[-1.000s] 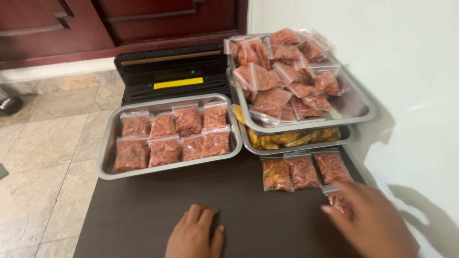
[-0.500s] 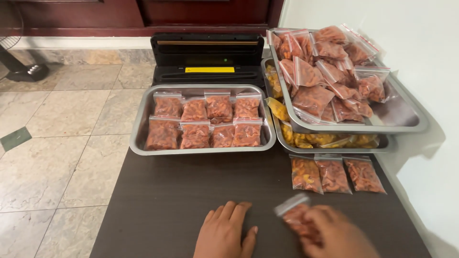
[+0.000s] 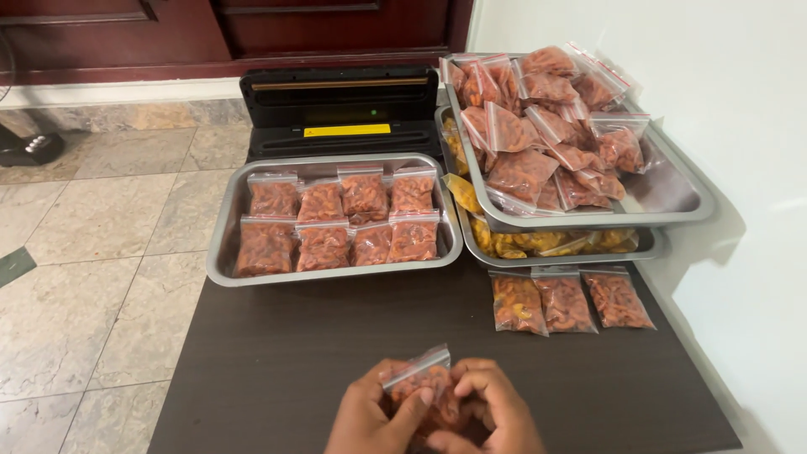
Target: Sorting and arranging small plastic bags of food into metal trays on a workspace.
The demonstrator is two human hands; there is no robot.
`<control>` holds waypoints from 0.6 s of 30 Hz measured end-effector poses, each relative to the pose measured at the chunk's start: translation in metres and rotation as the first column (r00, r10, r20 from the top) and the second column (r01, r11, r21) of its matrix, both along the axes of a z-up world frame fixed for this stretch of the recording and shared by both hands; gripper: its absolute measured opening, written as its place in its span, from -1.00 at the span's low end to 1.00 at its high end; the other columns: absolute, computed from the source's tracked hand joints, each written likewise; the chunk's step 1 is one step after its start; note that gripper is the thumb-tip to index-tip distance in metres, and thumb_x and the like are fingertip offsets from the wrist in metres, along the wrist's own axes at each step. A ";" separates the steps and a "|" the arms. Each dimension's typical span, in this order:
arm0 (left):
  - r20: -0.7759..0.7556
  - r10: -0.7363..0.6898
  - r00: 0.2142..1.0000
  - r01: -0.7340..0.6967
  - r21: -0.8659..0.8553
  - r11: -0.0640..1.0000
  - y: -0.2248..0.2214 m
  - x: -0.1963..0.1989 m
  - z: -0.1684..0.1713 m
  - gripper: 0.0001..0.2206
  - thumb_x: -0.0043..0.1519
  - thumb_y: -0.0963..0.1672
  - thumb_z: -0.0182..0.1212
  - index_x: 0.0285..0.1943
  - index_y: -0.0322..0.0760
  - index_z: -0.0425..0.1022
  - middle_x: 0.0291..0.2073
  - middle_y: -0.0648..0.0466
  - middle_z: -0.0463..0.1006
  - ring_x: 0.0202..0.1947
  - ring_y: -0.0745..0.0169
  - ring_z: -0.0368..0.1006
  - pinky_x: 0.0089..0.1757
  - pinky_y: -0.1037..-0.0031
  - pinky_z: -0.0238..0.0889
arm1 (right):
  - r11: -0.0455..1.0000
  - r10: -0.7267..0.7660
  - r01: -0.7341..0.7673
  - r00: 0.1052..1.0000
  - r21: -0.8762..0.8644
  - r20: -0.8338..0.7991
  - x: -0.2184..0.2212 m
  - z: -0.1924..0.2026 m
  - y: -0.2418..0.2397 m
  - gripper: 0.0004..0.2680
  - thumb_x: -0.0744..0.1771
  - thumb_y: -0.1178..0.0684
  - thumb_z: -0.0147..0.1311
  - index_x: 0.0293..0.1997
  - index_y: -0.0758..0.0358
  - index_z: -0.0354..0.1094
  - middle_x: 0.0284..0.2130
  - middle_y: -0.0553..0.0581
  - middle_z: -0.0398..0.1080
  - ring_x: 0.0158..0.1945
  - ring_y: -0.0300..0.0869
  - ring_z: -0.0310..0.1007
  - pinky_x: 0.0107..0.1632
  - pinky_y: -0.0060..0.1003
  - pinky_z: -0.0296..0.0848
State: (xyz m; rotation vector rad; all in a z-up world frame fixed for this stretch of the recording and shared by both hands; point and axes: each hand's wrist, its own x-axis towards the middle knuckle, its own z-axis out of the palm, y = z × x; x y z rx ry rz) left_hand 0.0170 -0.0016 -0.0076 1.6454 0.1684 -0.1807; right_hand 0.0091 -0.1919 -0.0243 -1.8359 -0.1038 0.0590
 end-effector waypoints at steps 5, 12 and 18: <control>-0.087 -0.079 0.993 0.068 -0.125 0.990 0.002 0.000 0.011 -0.78 0.14 -0.16 0.44 -0.05 -0.31 0.72 -0.51 0.11 0.68 -0.53 0.44 0.52 -0.43 0.57 0.42 | 0.891 0.180 -0.108 0.975 0.441 -0.126 0.009 -0.002 -0.010 -0.57 0.23 0.17 0.35 0.15 0.19 0.18 -0.10 0.28 0.67 -0.16 -0.06 0.72 -0.07 -0.25 0.58; -0.107 -0.089 0.990 0.091 0.010 0.996 -0.001 -0.001 0.010 -0.81 0.09 -0.11 0.54 -0.15 -0.17 0.74 -0.56 0.18 0.66 -0.59 0.52 0.44 -0.46 0.64 0.35 | 0.798 0.189 -0.059 0.969 0.600 -0.156 0.012 0.001 -0.016 -0.64 0.26 0.31 0.21 0.11 0.29 0.14 -0.27 0.34 0.55 -0.30 -0.12 0.52 -0.20 -0.23 0.49; -0.112 -0.153 0.982 0.173 0.201 0.964 0.001 -0.002 0.007 -0.81 0.07 -0.05 0.47 -0.14 0.01 0.76 -0.54 0.32 0.56 -0.59 0.53 0.31 -0.43 0.61 0.22 | 0.862 0.074 0.042 0.975 0.506 -0.208 0.011 0.001 -0.016 -0.68 0.24 0.23 0.28 0.03 0.29 0.23 -0.35 0.28 0.58 -0.38 -0.07 0.62 -0.31 -0.16 0.63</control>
